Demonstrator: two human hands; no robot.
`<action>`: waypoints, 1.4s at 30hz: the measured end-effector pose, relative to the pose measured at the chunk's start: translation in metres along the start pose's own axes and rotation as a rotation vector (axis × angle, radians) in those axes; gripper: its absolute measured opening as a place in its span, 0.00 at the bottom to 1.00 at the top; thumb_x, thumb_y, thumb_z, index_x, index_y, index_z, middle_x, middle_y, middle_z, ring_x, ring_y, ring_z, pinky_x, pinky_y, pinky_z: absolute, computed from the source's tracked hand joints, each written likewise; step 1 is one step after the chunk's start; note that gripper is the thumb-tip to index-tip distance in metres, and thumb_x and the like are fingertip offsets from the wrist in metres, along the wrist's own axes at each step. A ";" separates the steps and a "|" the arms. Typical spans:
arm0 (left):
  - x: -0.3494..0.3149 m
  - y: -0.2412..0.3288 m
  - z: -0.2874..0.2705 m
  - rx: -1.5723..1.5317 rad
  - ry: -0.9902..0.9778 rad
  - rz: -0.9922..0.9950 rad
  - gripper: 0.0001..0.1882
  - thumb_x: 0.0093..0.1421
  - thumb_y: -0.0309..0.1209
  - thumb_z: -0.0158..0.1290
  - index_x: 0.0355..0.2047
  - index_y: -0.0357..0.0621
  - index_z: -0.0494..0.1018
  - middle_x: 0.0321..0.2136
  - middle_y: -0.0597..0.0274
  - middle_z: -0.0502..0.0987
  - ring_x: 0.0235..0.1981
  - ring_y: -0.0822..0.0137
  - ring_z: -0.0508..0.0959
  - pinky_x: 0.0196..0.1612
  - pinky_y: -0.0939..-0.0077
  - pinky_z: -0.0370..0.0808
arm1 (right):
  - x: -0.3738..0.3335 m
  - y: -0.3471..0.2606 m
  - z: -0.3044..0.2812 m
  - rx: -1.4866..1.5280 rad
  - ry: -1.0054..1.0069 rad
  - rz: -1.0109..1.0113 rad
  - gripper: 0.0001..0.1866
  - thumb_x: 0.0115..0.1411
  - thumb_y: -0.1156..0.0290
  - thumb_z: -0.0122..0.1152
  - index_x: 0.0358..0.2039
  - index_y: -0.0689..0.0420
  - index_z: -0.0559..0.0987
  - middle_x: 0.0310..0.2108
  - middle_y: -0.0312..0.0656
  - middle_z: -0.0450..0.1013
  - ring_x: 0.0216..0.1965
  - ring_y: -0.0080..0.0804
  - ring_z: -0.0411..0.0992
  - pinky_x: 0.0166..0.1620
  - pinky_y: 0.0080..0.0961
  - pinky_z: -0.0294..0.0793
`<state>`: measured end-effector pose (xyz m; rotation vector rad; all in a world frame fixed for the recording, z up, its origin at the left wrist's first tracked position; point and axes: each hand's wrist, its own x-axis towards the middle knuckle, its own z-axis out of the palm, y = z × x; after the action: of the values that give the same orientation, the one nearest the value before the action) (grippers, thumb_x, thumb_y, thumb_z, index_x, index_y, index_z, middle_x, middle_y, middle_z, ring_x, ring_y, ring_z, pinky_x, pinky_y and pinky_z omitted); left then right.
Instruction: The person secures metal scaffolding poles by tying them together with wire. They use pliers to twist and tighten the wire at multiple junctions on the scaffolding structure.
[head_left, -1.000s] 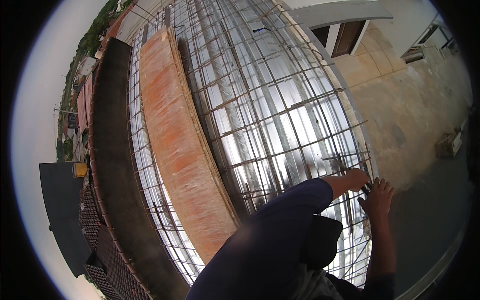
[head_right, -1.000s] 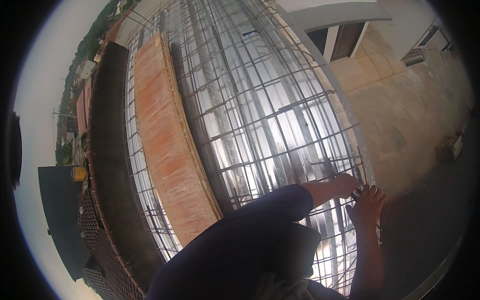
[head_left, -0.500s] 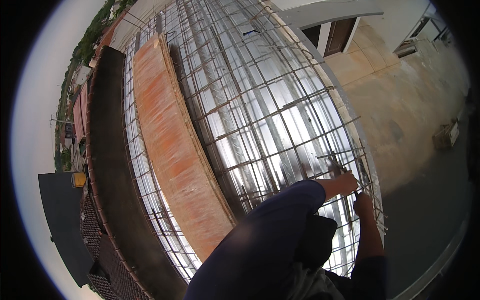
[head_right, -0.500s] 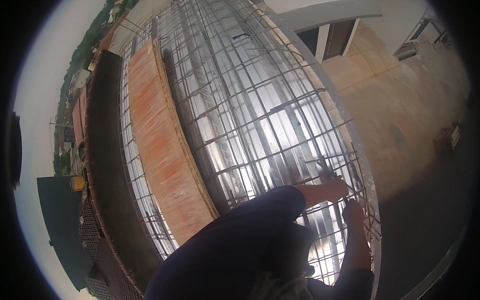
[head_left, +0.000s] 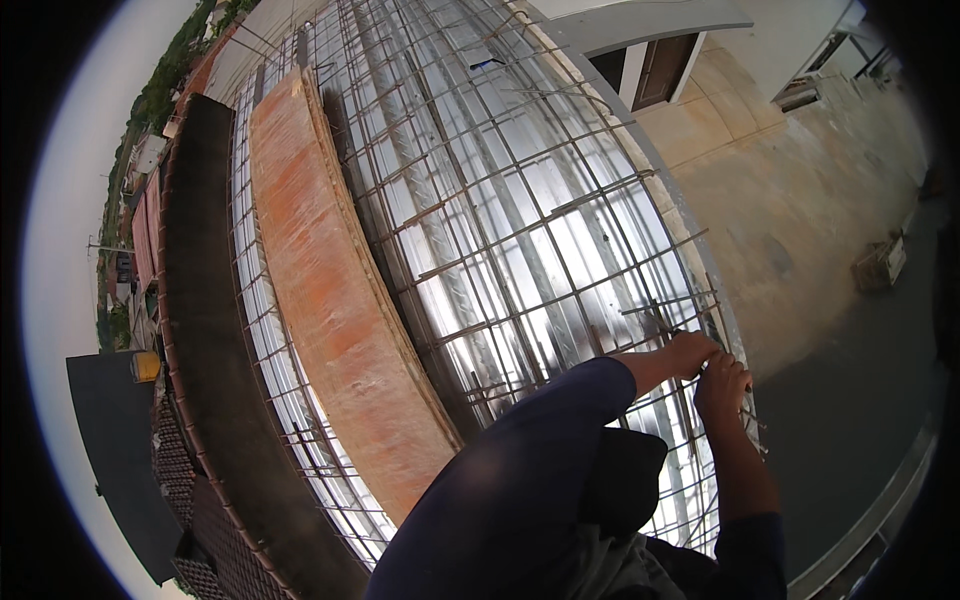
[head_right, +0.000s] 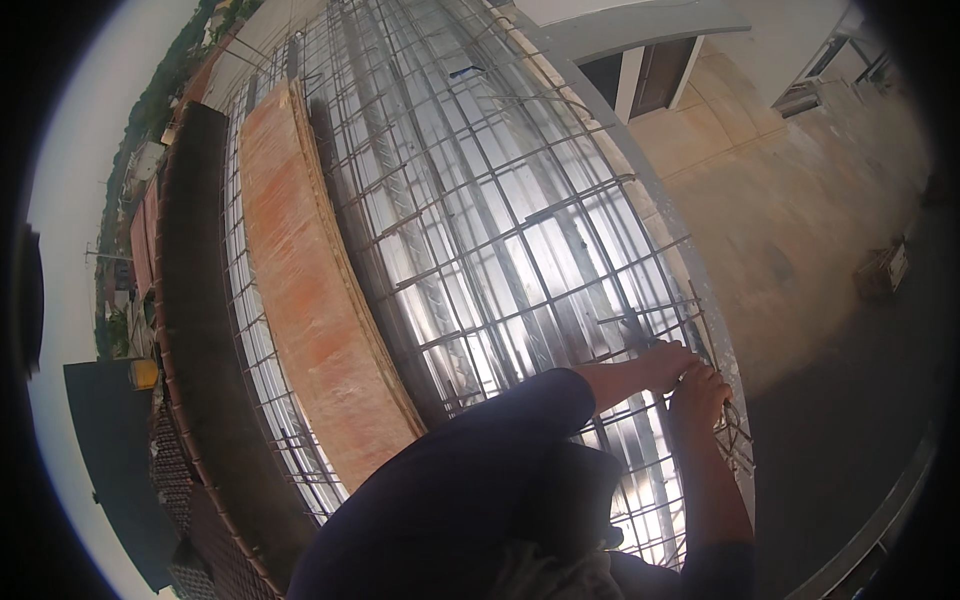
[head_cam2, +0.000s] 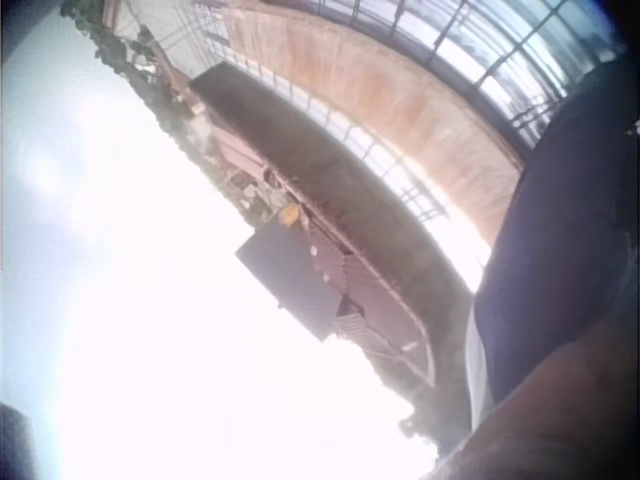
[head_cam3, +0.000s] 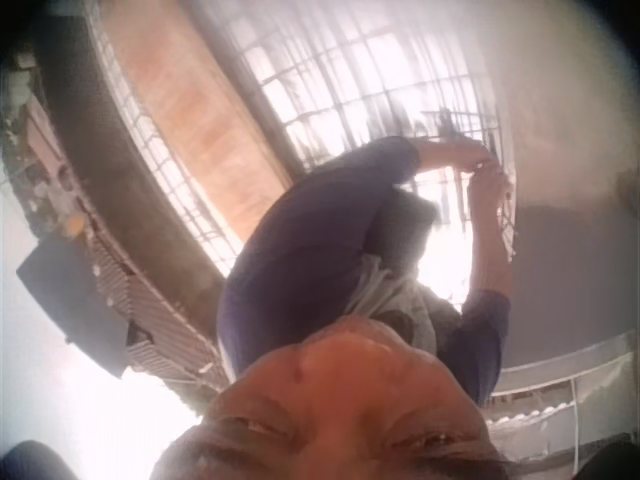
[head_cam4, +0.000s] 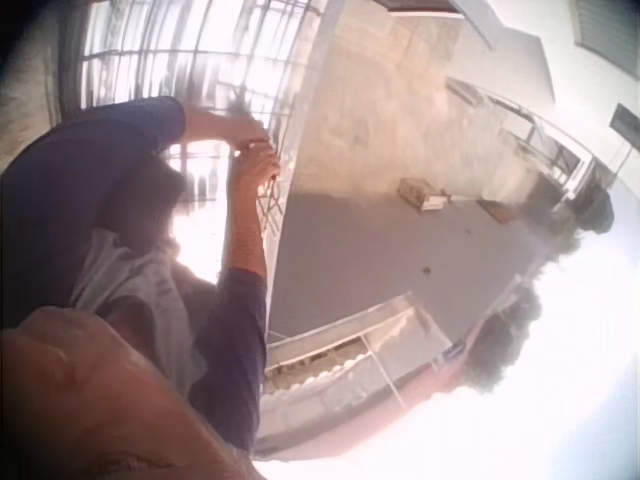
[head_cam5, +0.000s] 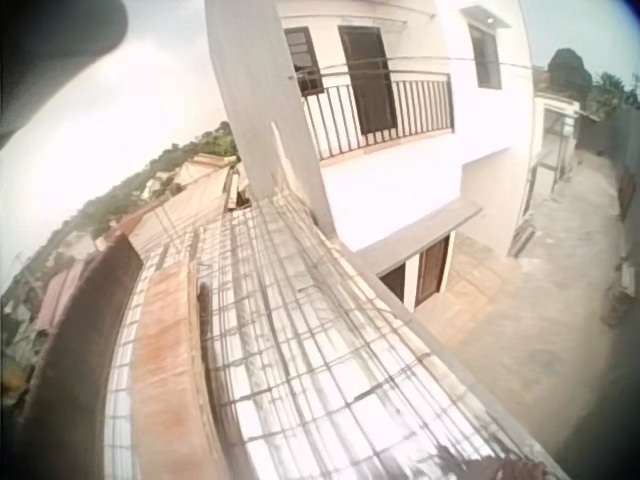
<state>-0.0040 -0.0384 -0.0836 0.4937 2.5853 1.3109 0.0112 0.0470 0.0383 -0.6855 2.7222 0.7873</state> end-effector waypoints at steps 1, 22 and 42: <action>0.004 0.000 -0.008 -0.011 -0.048 0.012 0.14 0.41 0.29 0.58 0.33 0.50 0.74 0.30 0.57 0.78 0.38 0.50 0.77 0.38 0.58 0.73 | 0.005 0.000 0.004 -0.089 -0.038 -0.020 0.14 0.53 0.65 0.56 0.37 0.60 0.74 0.32 0.45 0.74 0.35 0.42 0.76 0.37 0.49 0.74; -0.048 0.006 -0.001 0.326 0.137 0.266 0.18 0.48 0.34 0.55 0.40 0.46 0.71 0.36 0.62 0.73 0.44 0.62 0.71 0.53 0.60 0.62 | 0.002 0.034 0.087 1.281 -0.992 0.158 0.12 0.55 0.70 0.52 0.32 0.67 0.75 0.26 0.52 0.75 0.25 0.47 0.76 0.27 0.43 0.77; -0.029 -0.008 0.014 0.007 0.165 0.131 0.13 0.42 0.27 0.56 0.32 0.47 0.74 0.30 0.60 0.76 0.41 0.58 0.74 0.48 0.60 0.64 | 0.025 0.027 -0.002 0.271 -0.646 -0.175 0.15 0.52 0.71 0.50 0.37 0.66 0.76 0.35 0.56 0.76 0.39 0.46 0.76 0.42 0.38 0.76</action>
<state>0.0258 -0.0439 -0.0975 0.5888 2.7325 1.4418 -0.0236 0.0566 0.0441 -0.4897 2.0942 0.4748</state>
